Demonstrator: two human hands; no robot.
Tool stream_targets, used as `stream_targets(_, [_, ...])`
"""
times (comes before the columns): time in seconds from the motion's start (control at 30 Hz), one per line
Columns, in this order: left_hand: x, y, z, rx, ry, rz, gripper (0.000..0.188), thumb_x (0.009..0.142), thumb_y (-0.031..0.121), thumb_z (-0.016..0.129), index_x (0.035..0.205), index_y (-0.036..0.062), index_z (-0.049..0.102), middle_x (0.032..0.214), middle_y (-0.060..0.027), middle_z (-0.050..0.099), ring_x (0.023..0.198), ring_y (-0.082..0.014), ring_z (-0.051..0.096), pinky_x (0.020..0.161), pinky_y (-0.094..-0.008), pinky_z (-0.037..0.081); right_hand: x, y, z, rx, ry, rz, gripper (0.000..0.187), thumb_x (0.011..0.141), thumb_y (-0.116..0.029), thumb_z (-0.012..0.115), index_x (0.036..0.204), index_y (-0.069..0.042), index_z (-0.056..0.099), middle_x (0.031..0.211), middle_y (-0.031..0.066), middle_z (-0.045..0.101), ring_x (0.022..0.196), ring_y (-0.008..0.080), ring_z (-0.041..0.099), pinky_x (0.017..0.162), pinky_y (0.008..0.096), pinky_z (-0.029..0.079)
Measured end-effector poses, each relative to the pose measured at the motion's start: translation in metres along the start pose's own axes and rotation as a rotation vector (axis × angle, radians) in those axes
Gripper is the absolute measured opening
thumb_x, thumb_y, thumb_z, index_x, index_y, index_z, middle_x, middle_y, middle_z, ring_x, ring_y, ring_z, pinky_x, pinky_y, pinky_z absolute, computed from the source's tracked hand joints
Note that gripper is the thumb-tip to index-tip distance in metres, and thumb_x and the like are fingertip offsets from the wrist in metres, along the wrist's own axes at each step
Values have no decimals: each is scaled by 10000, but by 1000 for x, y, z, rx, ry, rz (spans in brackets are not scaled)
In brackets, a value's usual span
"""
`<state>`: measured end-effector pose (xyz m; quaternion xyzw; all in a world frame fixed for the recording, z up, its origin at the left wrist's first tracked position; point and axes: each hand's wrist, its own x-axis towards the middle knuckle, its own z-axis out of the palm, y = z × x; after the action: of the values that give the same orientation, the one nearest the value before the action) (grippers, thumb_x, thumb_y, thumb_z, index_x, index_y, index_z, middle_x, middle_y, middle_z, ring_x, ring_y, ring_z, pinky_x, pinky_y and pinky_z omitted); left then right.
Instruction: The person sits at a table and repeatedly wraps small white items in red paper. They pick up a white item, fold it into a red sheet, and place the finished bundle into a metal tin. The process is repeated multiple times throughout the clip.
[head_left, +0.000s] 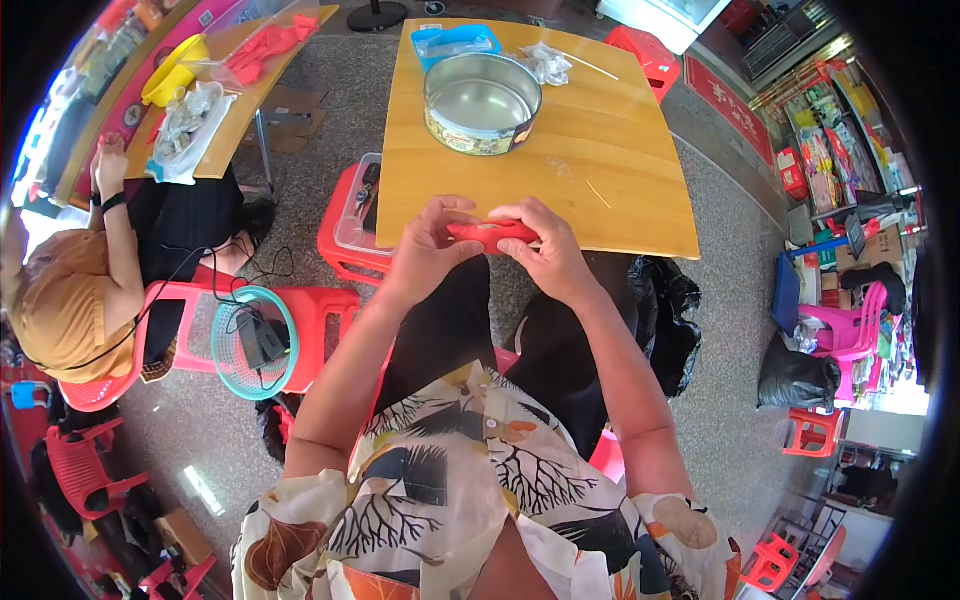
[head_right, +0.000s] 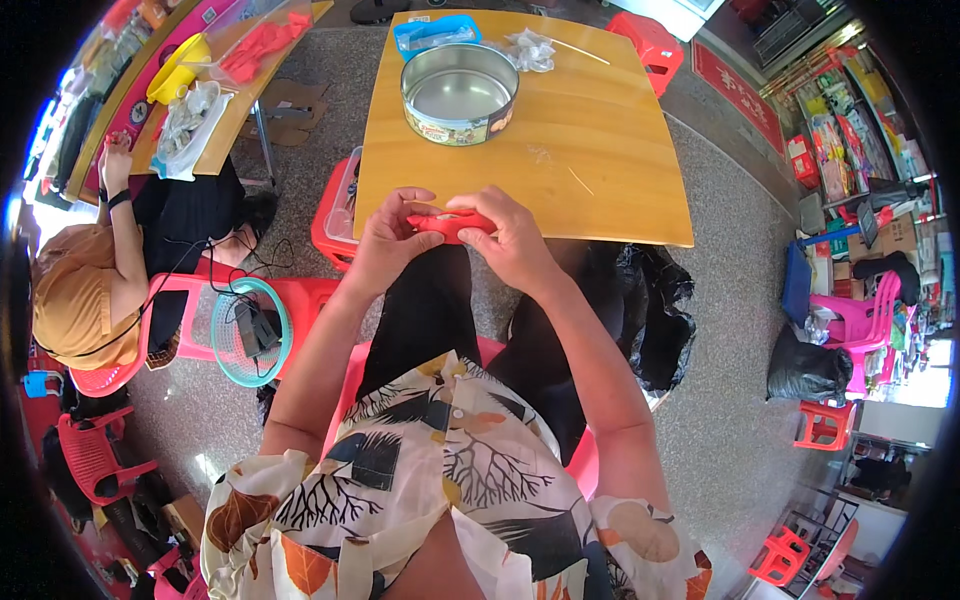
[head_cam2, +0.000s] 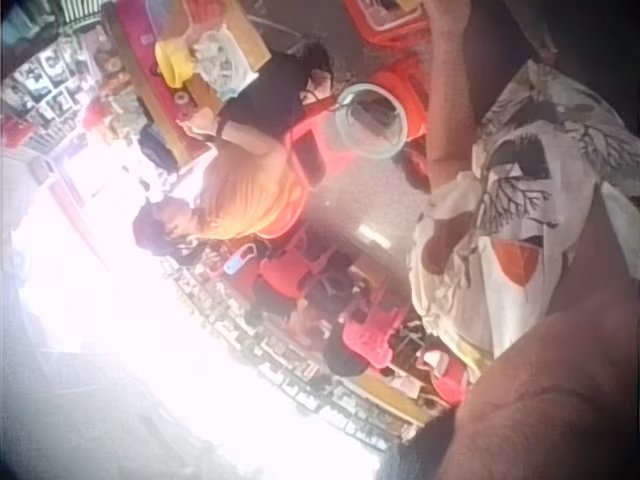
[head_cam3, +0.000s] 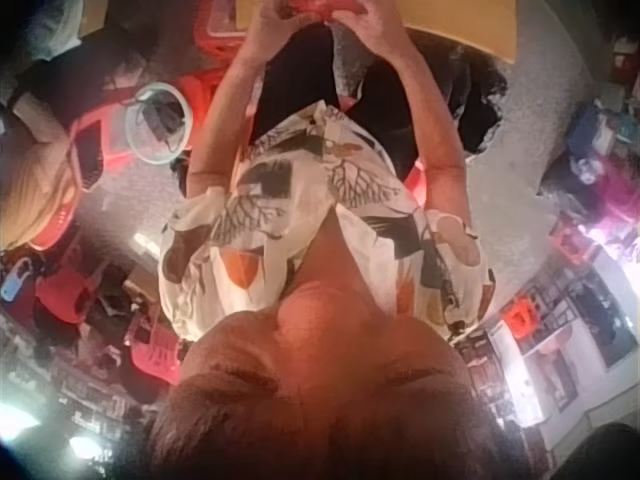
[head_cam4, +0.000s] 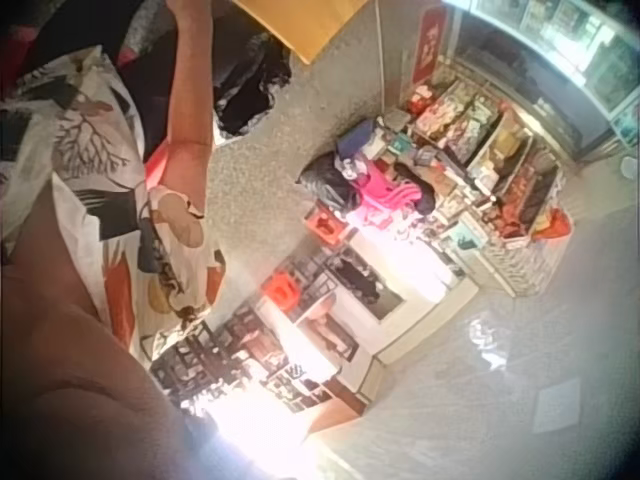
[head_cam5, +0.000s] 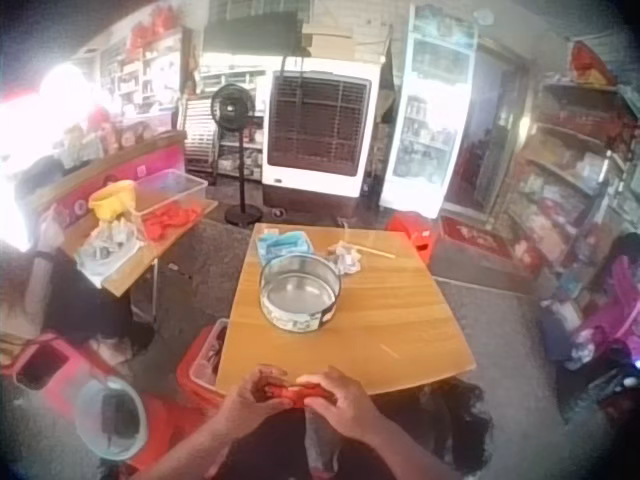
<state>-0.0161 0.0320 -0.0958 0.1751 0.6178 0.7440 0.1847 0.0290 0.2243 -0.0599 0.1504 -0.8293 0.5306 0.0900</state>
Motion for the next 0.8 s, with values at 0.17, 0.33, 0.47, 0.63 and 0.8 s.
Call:
stream_targets(0.17, [0,9,7,6,-9,55,458,799,-83,690,1188,23,475,1043,-93,626,923,-127,623,795,-241,528,-1,-1,-1,-160,-14,-110,266,752,-35,729,976,-44,586,868,95,564,830,287,581,730,345,472])
stream_targets(0.33, [-3,-3,11,-118,-1,25,444,802,-82,692,1175,15,471,1019,-87,637,892,-116,624,801,-248,524,-9,3,-1,-77,-65,88,224,766,-12,719,952,-15,593,904,78,581,847,216,584,766,307,463])
stream_targets(0.47, [-3,-1,16,-79,-1,55,310,836,-46,680,1103,24,539,956,-40,650,883,-92,619,798,-230,514,-10,-8,1,-110,145,-89,244,756,-46,736,956,-19,599,887,103,602,799,238,606,722,322,478])
stream_targets(0.63, [-2,-1,21,-53,4,65,179,864,23,681,1024,12,602,885,-27,654,834,-82,619,770,-234,521,-12,9,-14,-38,-22,57,216,773,-81,737,930,-18,603,879,104,615,809,227,610,739,319,480])
stream_targets(0.8, [4,-3,27,-246,93,-30,164,915,106,638,1056,32,600,917,-16,652,854,-77,624,768,-233,529,-8,5,-13,-21,56,209,211,811,-90,726,919,-16,561,878,56,595,855,132,568,783,300,466])
